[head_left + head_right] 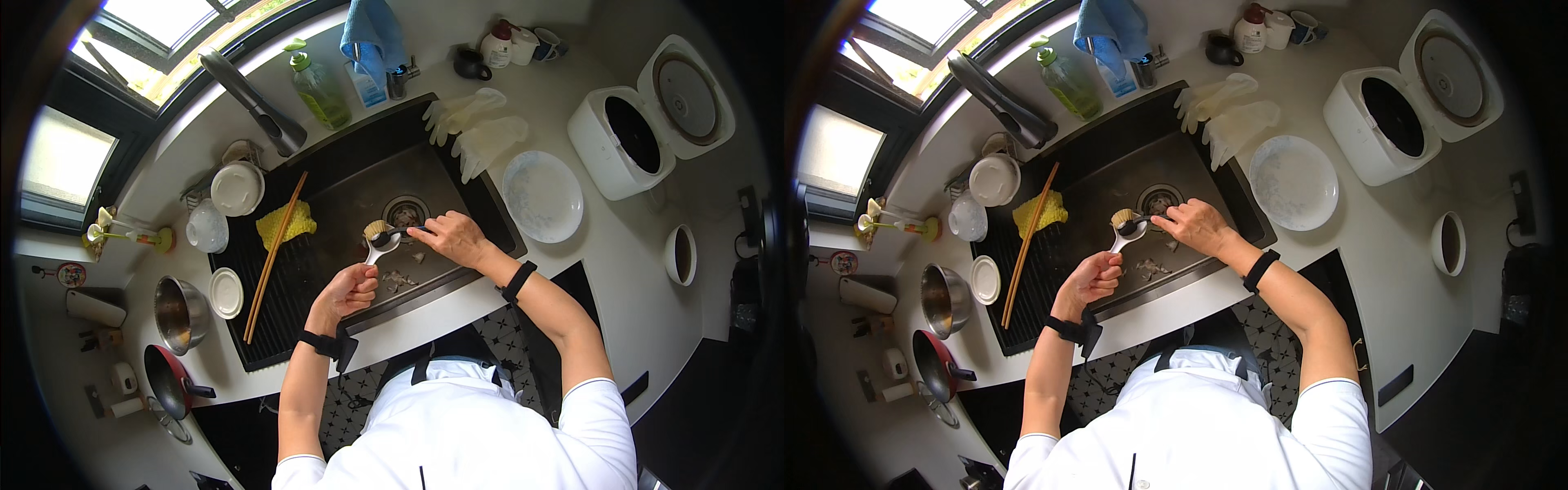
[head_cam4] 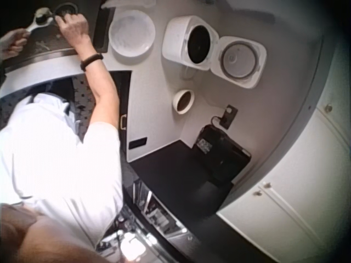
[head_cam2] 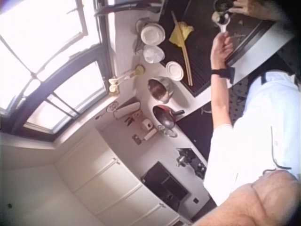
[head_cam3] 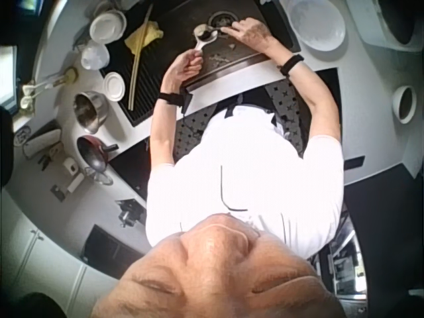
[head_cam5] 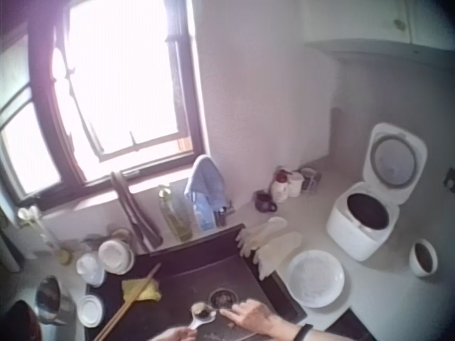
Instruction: The person washes several kitchen items in a sink using a brush and sponge. They scrub a small bowl, a metal pot, a plate, a spoon, and a frying pan, then rinse each under running water and place them on a drying rack.
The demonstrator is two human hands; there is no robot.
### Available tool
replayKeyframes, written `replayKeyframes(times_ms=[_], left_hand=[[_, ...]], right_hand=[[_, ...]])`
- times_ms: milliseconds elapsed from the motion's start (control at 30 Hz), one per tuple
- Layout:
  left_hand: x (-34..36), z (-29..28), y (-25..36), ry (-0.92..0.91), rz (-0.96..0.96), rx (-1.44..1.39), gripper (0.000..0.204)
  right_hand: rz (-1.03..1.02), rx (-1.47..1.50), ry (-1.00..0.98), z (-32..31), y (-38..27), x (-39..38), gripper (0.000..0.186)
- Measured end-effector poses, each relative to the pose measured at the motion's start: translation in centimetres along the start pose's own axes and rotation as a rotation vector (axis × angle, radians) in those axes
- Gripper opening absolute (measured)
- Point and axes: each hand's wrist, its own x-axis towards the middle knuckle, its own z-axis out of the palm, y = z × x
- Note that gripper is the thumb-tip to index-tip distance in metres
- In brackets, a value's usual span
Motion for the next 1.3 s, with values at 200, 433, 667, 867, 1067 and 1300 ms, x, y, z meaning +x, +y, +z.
replayKeyframes(times_ms=[200,433,667,867,1067,1300], left_hand=[[0.0,2.6,-0.1,0.173,0.127,0.344,0.028],[2.9,1.5,-1.3,0.545,0.63,1.133,0.02],[3.6,1.8,0.8,1.23,0.658,1.997,0.017],[4.7,4.8,1.6,0.848,0.729,1.686,0.017],[10.2,13.9,-0.8,0.208,0.47,0.725,0.008],[17.1,21.3,-4.4,0.425,0.979,1.603,0.053]], right_hand=[[0.443,0.212,-0.178,-0.4,-3.5,-0.1,0.035],[1.059,1.16,-0.34,-0.2,-3.5,-0.6,0.039],[1.276,1.322,-0.392,-2.3,-2.1,-2.2,0.04],[1.17,1.001,0.076,-6.1,-2.6,-5.7,0.049],[1.289,1.082,0.479,-8.3,-1.3,-10.6,0.023],[1.435,1.141,0.62,-9.0,0.4,-16.1,0.01]])
